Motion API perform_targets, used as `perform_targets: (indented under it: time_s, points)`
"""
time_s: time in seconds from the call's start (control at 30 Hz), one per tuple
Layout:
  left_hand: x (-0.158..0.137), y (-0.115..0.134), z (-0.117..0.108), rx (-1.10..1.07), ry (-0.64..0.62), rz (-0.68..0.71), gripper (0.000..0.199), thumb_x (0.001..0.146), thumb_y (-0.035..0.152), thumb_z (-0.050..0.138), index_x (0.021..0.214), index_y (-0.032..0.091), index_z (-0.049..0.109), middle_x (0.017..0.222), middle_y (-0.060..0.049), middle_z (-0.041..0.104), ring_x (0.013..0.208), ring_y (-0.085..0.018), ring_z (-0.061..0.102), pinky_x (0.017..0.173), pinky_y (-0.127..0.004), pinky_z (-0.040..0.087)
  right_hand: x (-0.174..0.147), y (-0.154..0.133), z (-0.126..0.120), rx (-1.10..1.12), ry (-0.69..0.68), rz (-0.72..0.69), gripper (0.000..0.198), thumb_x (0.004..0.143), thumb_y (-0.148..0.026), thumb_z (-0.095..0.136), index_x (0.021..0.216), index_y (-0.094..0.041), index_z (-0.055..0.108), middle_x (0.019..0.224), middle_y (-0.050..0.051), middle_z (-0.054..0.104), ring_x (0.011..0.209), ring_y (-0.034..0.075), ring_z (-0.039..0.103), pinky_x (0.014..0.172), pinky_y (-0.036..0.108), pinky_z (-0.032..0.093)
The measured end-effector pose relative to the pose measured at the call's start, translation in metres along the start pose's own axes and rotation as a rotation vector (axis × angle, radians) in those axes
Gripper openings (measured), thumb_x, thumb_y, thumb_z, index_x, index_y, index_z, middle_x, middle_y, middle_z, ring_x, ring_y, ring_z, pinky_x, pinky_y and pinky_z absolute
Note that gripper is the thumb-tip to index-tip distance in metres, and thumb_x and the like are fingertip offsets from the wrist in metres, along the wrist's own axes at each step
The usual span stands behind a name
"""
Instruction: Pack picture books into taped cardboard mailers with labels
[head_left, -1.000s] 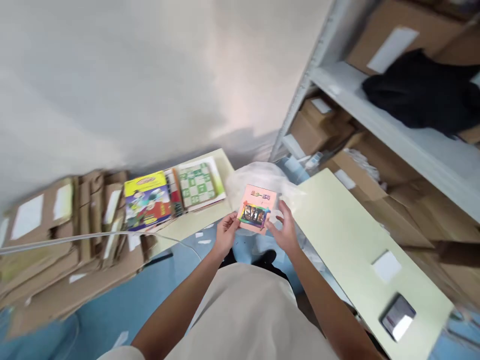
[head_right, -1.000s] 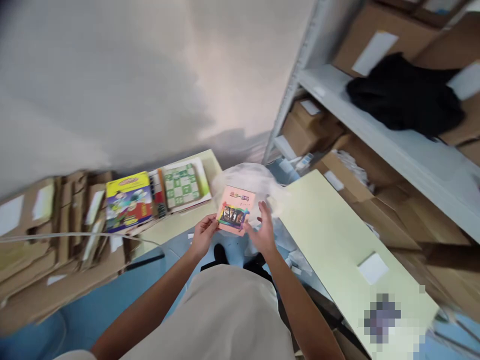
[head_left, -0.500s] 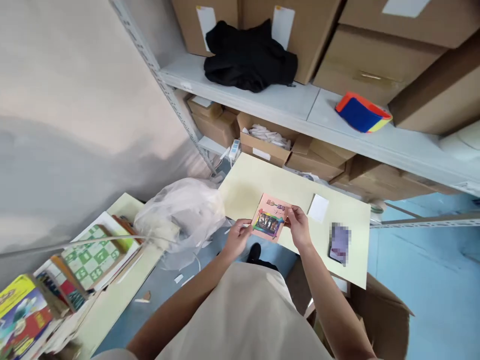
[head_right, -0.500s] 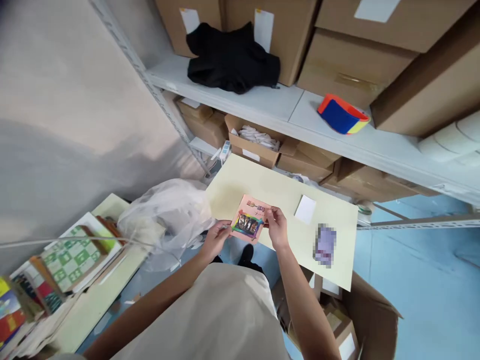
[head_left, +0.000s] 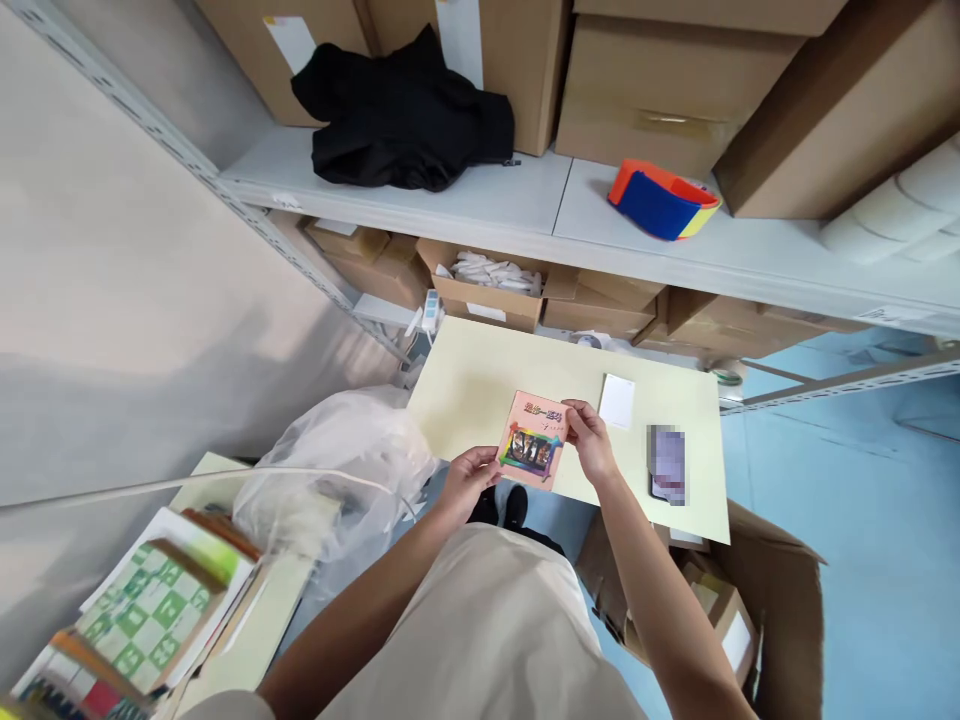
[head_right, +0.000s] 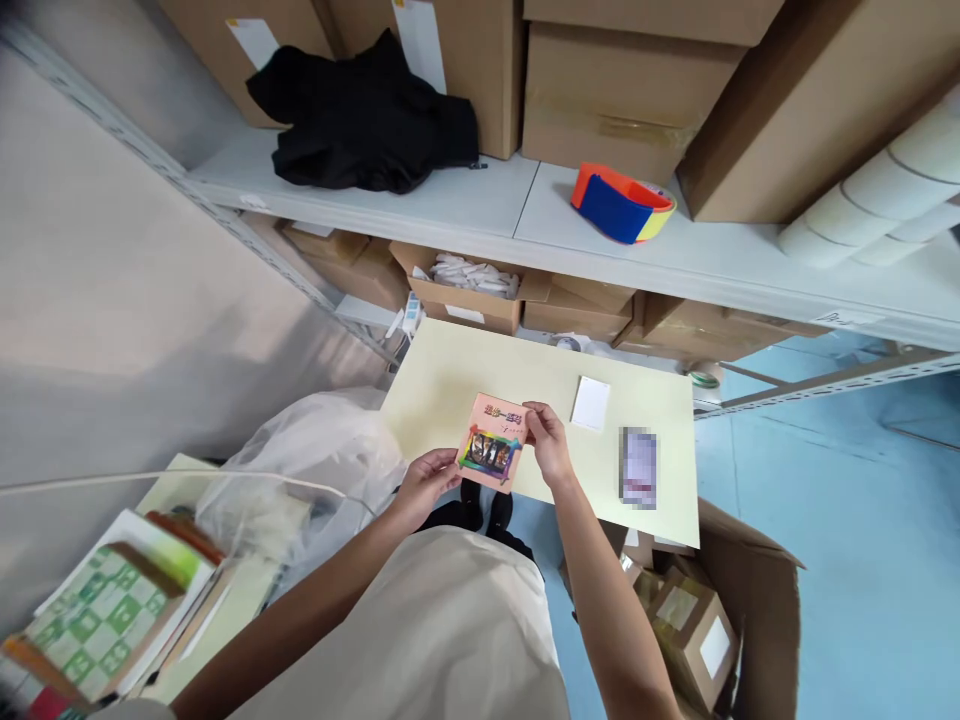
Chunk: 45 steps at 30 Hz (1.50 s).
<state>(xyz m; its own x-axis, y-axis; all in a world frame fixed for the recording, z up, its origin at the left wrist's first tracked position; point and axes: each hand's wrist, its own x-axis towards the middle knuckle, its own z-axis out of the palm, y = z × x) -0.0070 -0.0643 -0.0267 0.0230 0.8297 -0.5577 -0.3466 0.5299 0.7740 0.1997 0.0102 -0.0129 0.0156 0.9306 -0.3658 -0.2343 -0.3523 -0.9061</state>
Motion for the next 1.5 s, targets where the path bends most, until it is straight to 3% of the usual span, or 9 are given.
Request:
perform_targets:
  time_s: [0.17, 0.37, 0.5, 0.6, 0.7, 0.8, 0.9, 1.13, 1.5]
  points:
    - [0.017, 0.018, -0.006, -0.095, -0.078, -0.017, 0.041, 0.059, 0.035, 0.082, 0.092, 0.016, 0.069, 0.089, -0.005, 0.068, 0.075, -0.011, 0.060, 0.076, -0.027, 0.048, 0.004, -0.006, -0.006, -0.009, -0.020, -0.049, 0.031, 0.077, -0.045, 0.060, 0.097, -0.022, 0.062, 0.083, 0.001, 0.067, 0.069, 0.015, 0.062, 0.067, 0.032, 0.050]
    - [0.036, 0.024, -0.015, -0.178, -0.174, -0.064, 0.042, 0.055, 0.032, 0.084, 0.091, 0.020, 0.066, 0.086, 0.000, 0.063, 0.073, -0.011, 0.060, 0.073, -0.029, 0.047, 0.011, -0.018, -0.009, -0.296, -0.145, -0.291, 0.041, 0.078, -0.039, 0.062, 0.117, -0.027, 0.058, 0.094, 0.004, 0.064, 0.085, 0.017, 0.061, 0.076, 0.034, 0.050]
    - [0.039, 0.028, -0.012, -0.074, -0.299, -0.139, 0.033, 0.058, 0.033, 0.082, 0.082, 0.018, 0.065, 0.079, -0.001, 0.064, 0.074, -0.013, 0.059, 0.076, -0.030, 0.045, 0.011, -0.041, -0.010, -0.528, -0.207, -0.446, 0.026, 0.081, -0.040, 0.060, 0.102, -0.026, 0.065, 0.110, 0.008, 0.058, 0.107, 0.020, 0.054, 0.088, 0.036, 0.047]
    - [0.040, 0.039, -0.007, 0.070, -0.371, -0.131, 0.039, 0.068, 0.052, 0.070, 0.085, 0.017, 0.067, 0.087, -0.008, 0.068, 0.088, -0.020, 0.060, 0.080, -0.033, 0.043, 0.014, -0.061, -0.010, -0.555, -0.264, -0.360, 0.024, 0.080, -0.045, 0.061, 0.088, -0.022, 0.063, 0.097, 0.006, 0.061, 0.092, 0.019, 0.058, 0.079, 0.034, 0.050]
    - [0.042, 0.053, -0.005, 0.060, -0.388, -0.005, 0.068, 0.077, 0.074, 0.038, 0.099, 0.017, 0.067, 0.106, -0.013, 0.067, 0.100, -0.025, 0.058, 0.083, -0.038, 0.043, 0.023, -0.079, -0.007, -0.486, -0.345, -0.197, 0.032, 0.077, -0.051, 0.063, 0.082, -0.019, 0.060, 0.074, 0.001, 0.058, 0.064, 0.012, 0.054, 0.060, 0.027, 0.048]
    - [0.042, 0.065, -0.001, 0.179, -0.360, 0.196, 0.059, 0.071, 0.067, 0.058, 0.102, 0.018, 0.066, 0.101, -0.010, 0.068, 0.091, -0.022, 0.061, 0.081, -0.035, 0.046, 0.034, -0.092, 0.001, -0.507, -0.379, -0.151, 0.036, 0.074, -0.052, 0.065, 0.082, -0.017, 0.063, 0.065, -0.001, 0.055, 0.053, 0.008, 0.046, 0.049, 0.022, 0.040]
    - [0.040, 0.068, 0.008, 0.378, -0.296, 0.287, 0.036, 0.068, 0.048, 0.072, 0.085, 0.017, 0.070, 0.082, -0.006, 0.070, 0.079, -0.019, 0.063, 0.076, -0.031, 0.047, 0.042, -0.099, 0.008, -0.528, -0.369, -0.149, 0.039, 0.073, -0.052, 0.065, 0.085, -0.015, 0.067, 0.062, -0.002, 0.054, 0.050, 0.007, 0.041, 0.044, 0.021, 0.034]
    - [0.029, 0.058, 0.030, 0.175, -0.148, 0.163, 0.034, 0.067, 0.045, 0.074, 0.085, 0.017, 0.074, 0.080, -0.006, 0.073, 0.077, -0.019, 0.066, 0.078, -0.032, 0.051, 0.040, -0.094, -0.017, -0.384, -0.240, -0.103, 0.039, 0.069, -0.050, 0.070, 0.095, -0.020, 0.071, 0.086, 0.004, 0.068, 0.065, 0.011, 0.058, 0.057, 0.027, 0.051]
    - [0.023, 0.043, 0.039, 0.064, -0.111, 0.067, 0.038, 0.062, 0.042, 0.079, 0.088, 0.015, 0.071, 0.086, -0.009, 0.073, 0.082, -0.020, 0.068, 0.085, -0.037, 0.052, 0.035, -0.067, -0.046, -0.190, -0.060, -0.156, 0.035, 0.069, -0.048, 0.071, 0.088, -0.019, 0.067, 0.073, 0.000, 0.065, 0.060, 0.011, 0.057, 0.060, 0.029, 0.051]
